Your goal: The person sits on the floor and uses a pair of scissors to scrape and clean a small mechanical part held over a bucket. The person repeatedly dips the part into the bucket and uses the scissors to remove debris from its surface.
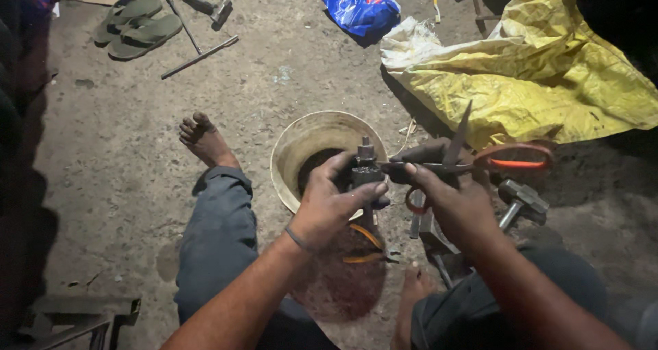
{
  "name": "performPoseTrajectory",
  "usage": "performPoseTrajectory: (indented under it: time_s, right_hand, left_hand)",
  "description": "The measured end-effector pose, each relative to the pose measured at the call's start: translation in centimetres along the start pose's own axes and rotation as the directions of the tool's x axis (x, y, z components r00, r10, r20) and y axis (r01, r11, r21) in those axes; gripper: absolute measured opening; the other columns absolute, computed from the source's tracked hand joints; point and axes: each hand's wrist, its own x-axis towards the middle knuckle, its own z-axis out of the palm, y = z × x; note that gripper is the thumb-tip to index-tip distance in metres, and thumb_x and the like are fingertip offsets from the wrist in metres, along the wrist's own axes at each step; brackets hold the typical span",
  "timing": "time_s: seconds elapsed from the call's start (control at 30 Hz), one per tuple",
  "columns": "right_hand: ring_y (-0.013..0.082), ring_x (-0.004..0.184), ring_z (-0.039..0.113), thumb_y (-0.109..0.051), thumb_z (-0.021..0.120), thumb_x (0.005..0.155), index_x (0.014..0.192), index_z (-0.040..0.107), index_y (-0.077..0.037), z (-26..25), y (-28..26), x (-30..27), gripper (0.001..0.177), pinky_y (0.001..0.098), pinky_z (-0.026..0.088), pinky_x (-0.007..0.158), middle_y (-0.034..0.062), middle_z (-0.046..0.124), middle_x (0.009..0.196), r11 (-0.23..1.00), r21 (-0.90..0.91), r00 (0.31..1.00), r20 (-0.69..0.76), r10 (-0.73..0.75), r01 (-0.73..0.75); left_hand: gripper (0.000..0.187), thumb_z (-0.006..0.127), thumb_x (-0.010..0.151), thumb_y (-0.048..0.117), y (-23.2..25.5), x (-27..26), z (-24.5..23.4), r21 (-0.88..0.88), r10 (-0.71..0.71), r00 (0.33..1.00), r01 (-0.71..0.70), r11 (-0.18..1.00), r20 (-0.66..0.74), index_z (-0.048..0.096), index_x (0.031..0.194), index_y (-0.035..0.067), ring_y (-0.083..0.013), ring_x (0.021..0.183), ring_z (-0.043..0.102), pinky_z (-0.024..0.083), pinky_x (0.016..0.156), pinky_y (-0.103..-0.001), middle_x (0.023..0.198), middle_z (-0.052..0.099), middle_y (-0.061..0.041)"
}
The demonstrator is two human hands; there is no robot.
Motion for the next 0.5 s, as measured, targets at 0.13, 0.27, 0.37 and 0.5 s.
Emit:
performPoseTrajectory:
  time_s: [0.13,0.27,0.37,0.5]
  right_hand:
    - [0.0188,0.098,0.077,-0.011,0.066,0.093,0.110,0.064,-0.006,0.0,0.1,0.0,0.017,0.0342,0.062,0.083,0.0099,0.077,0.102,0.996,-0.025,0.996,0.016,-0.084,0.084]
    - [0.0185,0.084,0.077,-0.011,0.064,0.091,0.106,0.069,-0.008,0.4,-0.3,-0.2,0.015,0.0367,0.061,0.069,0.0051,0.075,0.096,0.953,-0.300,0.999,-0.002,-0.048,0.045]
    - [0.0192,0.085,0.073,-0.008,0.066,0.096,0.107,0.070,-0.004,1.0,-0.4,-1.1,0.013,0.0328,0.060,0.072,0.0092,0.071,0.098,0.807,-0.388,0.893,0.125,-0.431,0.444]
    - [0.0235,0.089,0.068,-0.005,0.064,0.095,0.115,0.070,-0.002,1.2,-0.4,-1.6,0.021,0.0340,0.056,0.072,0.0135,0.070,0.106,0.796,-0.338,0.864,0.144,-0.483,0.502]
  left_hand:
    - [0.041,0.071,0.092,0.006,0.2,-0.4,-0.3,-0.041,-0.006,0.999,0.008,0.999,0.048,0.059,0.129,-0.007,-0.0164,0.091,0.073,0.061,0.081,-0.029,0.105,0.072,-0.009]
    - [0.044,0.074,0.090,0.003,0.0,-0.3,-0.2,0.075,0.075,0.997,-0.074,0.994,-0.020,0.059,0.130,-0.007,-0.0112,0.097,0.070,0.060,0.085,-0.026,0.109,0.072,-0.008]
    - [0.044,0.076,0.085,0.002,-0.2,-0.2,0.0,0.199,0.043,0.994,-0.022,0.980,-0.102,0.057,0.124,-0.004,-0.0103,0.093,0.071,0.061,0.082,-0.025,0.103,0.074,-0.008]
    - [0.043,0.078,0.085,0.001,0.2,-0.5,0.0,0.236,0.060,0.994,-0.038,0.971,-0.088,0.058,0.123,-0.004,-0.0116,0.092,0.070,0.061,0.080,-0.026,0.102,0.072,-0.008]
